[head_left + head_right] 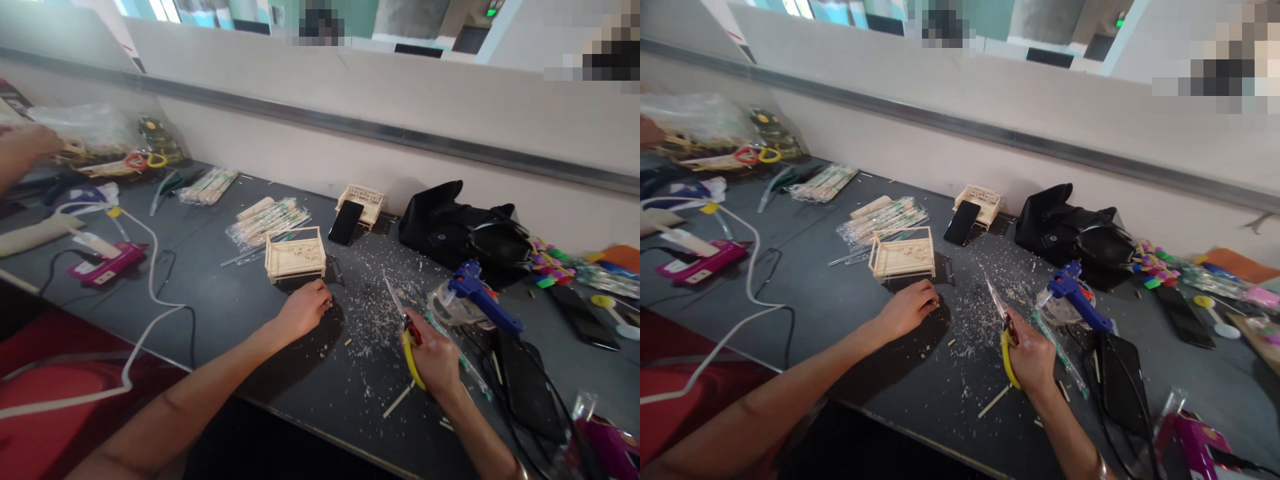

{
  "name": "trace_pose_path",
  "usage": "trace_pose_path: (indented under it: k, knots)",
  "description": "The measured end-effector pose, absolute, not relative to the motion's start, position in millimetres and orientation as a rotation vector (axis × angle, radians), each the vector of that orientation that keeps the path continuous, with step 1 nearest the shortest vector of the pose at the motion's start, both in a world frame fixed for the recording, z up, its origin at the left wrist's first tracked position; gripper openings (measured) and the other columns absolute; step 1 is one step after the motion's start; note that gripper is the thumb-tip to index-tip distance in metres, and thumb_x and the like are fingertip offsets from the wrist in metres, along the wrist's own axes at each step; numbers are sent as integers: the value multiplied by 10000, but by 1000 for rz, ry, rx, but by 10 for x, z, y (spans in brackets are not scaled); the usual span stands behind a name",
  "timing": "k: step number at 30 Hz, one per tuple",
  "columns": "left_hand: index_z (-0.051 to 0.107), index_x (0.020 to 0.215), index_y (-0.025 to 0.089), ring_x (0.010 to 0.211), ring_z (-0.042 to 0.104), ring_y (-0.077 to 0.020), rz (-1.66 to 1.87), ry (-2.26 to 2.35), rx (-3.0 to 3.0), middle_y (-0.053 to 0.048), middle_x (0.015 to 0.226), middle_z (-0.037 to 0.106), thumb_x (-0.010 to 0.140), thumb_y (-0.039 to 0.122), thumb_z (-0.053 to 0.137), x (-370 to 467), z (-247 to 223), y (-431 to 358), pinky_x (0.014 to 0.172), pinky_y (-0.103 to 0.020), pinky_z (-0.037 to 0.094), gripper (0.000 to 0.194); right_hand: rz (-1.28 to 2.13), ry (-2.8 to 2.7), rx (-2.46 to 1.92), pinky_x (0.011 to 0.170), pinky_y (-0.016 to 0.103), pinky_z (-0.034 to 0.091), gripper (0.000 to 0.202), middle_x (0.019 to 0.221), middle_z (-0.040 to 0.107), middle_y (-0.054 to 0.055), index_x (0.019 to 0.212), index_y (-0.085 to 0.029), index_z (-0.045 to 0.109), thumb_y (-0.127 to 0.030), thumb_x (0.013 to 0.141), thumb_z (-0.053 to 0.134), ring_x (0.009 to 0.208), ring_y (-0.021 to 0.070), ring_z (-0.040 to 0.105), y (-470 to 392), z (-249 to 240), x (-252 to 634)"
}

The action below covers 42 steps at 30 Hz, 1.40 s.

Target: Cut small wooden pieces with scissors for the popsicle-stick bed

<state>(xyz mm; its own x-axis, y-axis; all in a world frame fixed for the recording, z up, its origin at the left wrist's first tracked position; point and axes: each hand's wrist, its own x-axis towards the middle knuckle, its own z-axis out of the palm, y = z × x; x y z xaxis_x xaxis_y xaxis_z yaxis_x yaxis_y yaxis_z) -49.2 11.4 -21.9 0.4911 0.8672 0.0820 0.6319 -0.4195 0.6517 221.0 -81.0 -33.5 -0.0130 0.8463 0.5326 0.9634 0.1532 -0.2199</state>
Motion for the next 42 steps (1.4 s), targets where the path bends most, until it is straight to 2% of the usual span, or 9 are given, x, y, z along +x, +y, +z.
trace_pose_path:
  k: [3,5,8,12,17,26,31,42]
  knots:
    - [651,703,198,731,592,-187,653,1172,1891,-41,789,631,735,156,620,-447,-123,99,716,-312,467,62,-277,-1880,-1698,627,236,584,342,888,791,47,1064,-207,749,-257,834,501,720,193,748,-816,-343,2201]
    - [659,734,190,625,556,-155,647,1056,1564,-5,666,605,723,217,668,-383,-28,86,635,-288,452,31,-274,-1885,-1651,647,239,592,346,905,790,46,1085,-205,741,-240,837,502,744,192,749,-821,-335,2184]
    - [675,800,159,533,521,-110,692,834,1112,22,614,592,669,278,753,-249,122,71,567,-262,429,193,-248,-1898,-1529,668,236,597,367,928,788,48,1130,-188,719,-184,850,481,766,181,748,-826,-299,2151]
    - [704,801,138,523,536,-92,691,630,862,9,616,616,629,236,808,-75,235,78,534,-246,413,224,-217,-1910,-1439,698,249,599,404,952,781,61,1201,-167,675,-128,854,472,814,182,745,-821,-240,2124]
    - [693,772,123,524,554,-84,674,568,787,-4,622,636,651,221,814,38,221,83,509,-223,417,197,-196,-1929,-1401,643,262,585,451,875,761,61,1259,-170,635,-99,840,484,716,177,717,-809,-206,2118]
    - [649,742,137,465,555,-88,663,462,695,2,588,641,666,158,747,100,155,19,464,-214,429,126,-208,-2048,-1373,610,266,569,569,811,710,38,1351,-212,570,-75,806,480,710,179,680,-809,-230,2118]
    - [624,735,142,461,558,-93,661,461,710,-7,605,646,681,145,707,84,140,-15,463,-219,432,99,-247,-2082,-1387,582,259,558,556,765,685,30,1339,-217,579,-90,807,474,671,173,662,-825,-191,2100]
    - [682,718,142,479,503,-86,656,477,776,11,550,585,633,240,830,48,88,-4,460,-223,354,197,-308,-2106,-1378,566,245,538,676,782,662,28,1411,-223,509,-41,762,461,643,161,631,-848,-139,2078]
